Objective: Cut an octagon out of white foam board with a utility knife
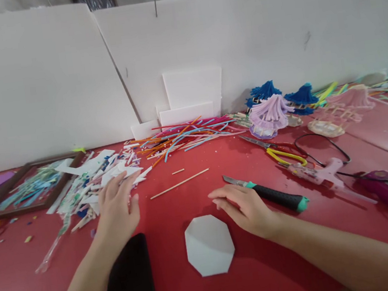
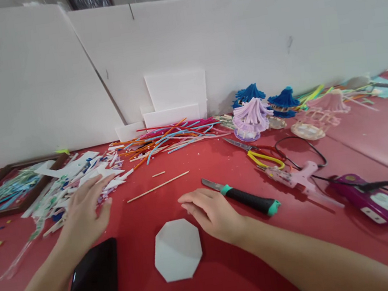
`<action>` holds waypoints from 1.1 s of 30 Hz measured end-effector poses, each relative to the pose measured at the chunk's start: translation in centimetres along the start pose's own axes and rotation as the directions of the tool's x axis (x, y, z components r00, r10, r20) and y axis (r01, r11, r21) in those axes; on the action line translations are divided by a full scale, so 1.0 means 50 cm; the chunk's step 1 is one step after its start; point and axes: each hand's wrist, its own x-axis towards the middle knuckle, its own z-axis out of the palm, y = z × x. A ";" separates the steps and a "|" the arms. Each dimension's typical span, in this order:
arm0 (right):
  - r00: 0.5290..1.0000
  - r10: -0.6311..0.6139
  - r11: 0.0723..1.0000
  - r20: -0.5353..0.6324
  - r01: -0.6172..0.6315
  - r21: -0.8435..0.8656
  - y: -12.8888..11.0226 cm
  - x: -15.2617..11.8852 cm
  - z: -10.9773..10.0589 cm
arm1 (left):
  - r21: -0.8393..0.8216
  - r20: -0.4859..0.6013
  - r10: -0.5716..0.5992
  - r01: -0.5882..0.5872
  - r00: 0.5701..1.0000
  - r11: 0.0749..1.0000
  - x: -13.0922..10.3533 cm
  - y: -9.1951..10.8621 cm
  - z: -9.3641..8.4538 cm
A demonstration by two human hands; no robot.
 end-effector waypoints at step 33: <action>0.933 0.311 0.835 0.179 -0.358 0.417 0.013 0.005 -0.001 | -0.663 0.600 -0.049 0.531 0.798 0.528 -0.068 0.095 0.052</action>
